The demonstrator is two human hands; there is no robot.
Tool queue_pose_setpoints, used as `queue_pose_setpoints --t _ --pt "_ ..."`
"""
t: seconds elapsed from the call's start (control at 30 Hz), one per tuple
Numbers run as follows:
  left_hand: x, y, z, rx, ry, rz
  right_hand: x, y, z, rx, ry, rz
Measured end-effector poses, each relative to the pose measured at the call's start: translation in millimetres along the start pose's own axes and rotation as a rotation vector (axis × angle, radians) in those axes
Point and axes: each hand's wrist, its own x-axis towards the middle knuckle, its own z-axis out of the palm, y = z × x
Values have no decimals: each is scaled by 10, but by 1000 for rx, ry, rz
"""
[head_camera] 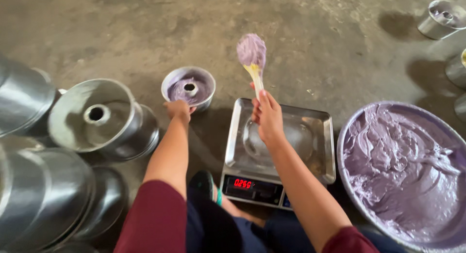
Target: The person scoops a purple paste from a large bowl using a wooden spoon and fills several metal molds placed on a digital scale. The person repeatedly weighs the molds, adds paste, and levels the surface before moving to the next mold.
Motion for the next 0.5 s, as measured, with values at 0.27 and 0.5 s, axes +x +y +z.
queue_pose_setpoints --t 0.27,0.5 --pt "-896 -825 3615 1435 -1250 757 16 -687 -861 -16 220 -329" --pt "-2173 -1088 3221 524 -1138 515 -132 -870 -645 -31 161 -396"
